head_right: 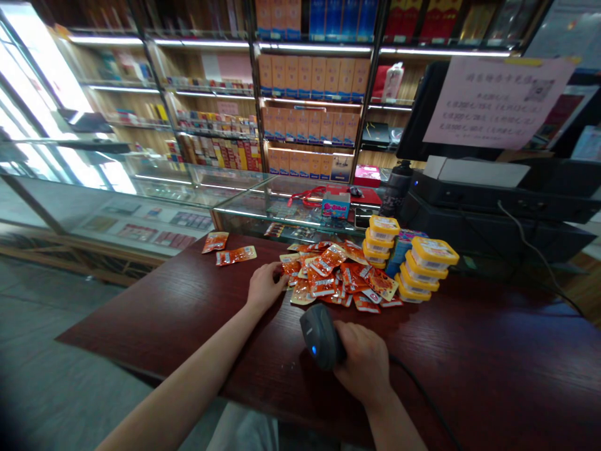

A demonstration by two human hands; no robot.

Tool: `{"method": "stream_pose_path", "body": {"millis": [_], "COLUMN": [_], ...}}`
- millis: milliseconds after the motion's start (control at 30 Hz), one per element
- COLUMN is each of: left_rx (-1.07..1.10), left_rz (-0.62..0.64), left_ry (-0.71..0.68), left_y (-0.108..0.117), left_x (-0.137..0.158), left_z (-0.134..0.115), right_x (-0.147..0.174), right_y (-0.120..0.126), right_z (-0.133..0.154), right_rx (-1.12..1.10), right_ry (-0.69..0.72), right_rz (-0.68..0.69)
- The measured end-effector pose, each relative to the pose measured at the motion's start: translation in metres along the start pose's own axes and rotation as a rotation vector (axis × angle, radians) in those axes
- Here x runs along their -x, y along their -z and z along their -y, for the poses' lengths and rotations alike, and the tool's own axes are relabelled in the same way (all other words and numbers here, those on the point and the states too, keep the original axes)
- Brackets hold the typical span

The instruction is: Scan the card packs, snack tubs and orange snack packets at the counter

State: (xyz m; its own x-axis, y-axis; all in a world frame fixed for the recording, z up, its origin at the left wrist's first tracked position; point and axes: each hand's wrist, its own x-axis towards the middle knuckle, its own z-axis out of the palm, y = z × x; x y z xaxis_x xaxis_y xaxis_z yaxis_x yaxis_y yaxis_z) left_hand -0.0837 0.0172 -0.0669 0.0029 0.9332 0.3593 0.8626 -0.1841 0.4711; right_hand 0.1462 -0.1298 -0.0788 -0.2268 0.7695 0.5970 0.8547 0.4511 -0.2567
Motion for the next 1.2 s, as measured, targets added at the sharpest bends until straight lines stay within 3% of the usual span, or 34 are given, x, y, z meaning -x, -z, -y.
{"method": "stream_pose_path", "body": {"millis": [133,267,400,567,833,1033,1200], "left_rx": [0.132,0.184,0.157,-0.137,-0.461,-0.498,-0.439], "left_rz": [0.098,0.11,0.002,-0.081,0.039,0.226,0.199], "left_ry": [-0.19,-0.221,-0.138,0.085,0.232,0.239,0.303], "left_y": [-0.004,-0.006,-0.002,0.021,0.055,0.072,0.086], "left_x": [-0.005,-0.004,-0.004,-0.028,-0.051,-0.04,-0.034], "left_z": [0.004,0.004,0.004,0.022,0.075,0.072,0.075], "right_x": [0.001,0.002,0.005,0.007,0.006,0.005,0.005], "right_y": [-0.001,-0.001,-0.002,-0.004,-0.005,-0.004,-0.004], "right_z": [-0.001,-0.002,-0.003,-0.005,-0.006,-0.004,-0.003], "right_rx": [-0.008,0.005,0.019,0.015,0.003,0.012,0.02], "right_ry": [-0.005,0.003,0.006,0.036,0.025,0.029,0.021], "right_rz": [0.01,0.01,0.007,0.004,-0.008,0.005,0.021]}}
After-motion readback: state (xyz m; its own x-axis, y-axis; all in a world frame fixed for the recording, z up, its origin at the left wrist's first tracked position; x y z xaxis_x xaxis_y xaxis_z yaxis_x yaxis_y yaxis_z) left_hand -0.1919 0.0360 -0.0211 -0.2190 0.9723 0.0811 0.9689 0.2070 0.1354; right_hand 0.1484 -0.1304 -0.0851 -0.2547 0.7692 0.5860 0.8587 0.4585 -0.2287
